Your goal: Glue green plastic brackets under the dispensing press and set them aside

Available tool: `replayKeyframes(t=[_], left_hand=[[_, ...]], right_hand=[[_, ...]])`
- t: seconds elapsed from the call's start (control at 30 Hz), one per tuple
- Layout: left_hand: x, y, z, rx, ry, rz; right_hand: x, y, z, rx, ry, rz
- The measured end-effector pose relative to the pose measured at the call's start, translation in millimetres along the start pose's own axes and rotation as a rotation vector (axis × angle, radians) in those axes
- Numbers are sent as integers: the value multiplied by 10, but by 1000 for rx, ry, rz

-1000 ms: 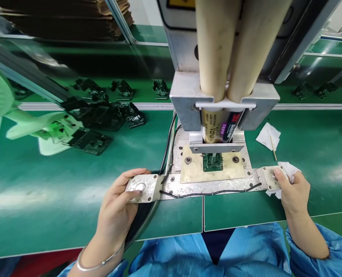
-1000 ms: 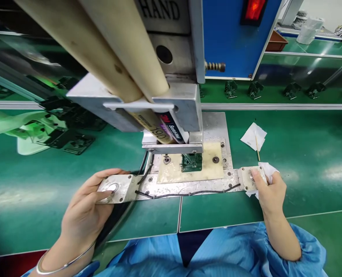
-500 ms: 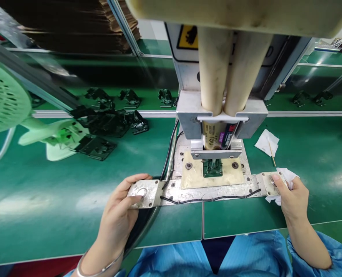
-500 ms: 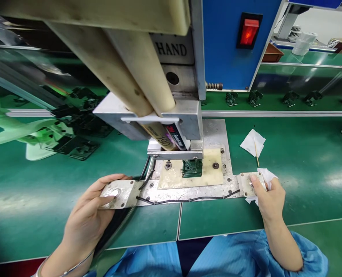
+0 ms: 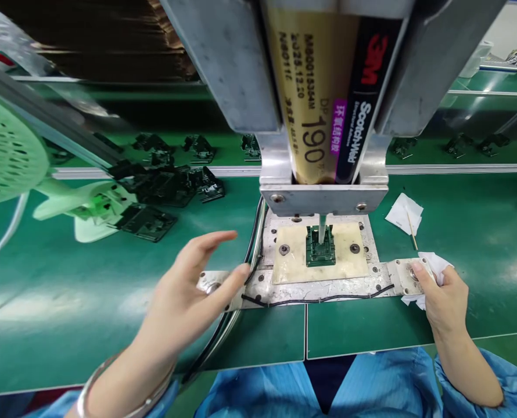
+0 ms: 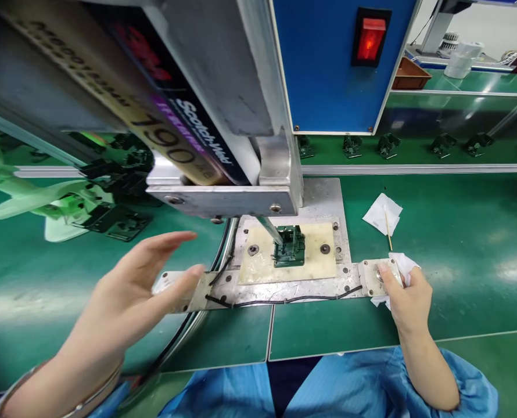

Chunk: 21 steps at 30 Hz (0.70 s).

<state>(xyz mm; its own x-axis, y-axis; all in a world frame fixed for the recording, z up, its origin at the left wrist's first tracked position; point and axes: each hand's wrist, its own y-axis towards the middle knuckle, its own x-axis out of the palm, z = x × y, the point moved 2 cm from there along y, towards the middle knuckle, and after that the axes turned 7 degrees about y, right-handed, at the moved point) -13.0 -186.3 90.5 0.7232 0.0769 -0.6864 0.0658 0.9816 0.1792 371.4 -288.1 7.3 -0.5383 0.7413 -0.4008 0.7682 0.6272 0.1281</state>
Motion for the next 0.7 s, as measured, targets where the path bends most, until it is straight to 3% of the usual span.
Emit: replayKeyframes(t=[0.17, 0.33, 0.43, 0.57, 0.7], left_hand=[[413, 343, 392, 82, -73, -410], [720, 504, 528, 45, -313, -595], [723, 506, 563, -54, -445, -636], [623, 445, 610, -238, -431, -678], [544, 280, 663, -347, -484, -823]], right_hand=[[6, 2, 7, 36, 30, 1], [25, 12, 25, 22, 70, -17], [23, 20, 18, 33, 73, -19], [28, 24, -27, 36, 90, -19], [63, 49, -12, 37, 128, -30]])
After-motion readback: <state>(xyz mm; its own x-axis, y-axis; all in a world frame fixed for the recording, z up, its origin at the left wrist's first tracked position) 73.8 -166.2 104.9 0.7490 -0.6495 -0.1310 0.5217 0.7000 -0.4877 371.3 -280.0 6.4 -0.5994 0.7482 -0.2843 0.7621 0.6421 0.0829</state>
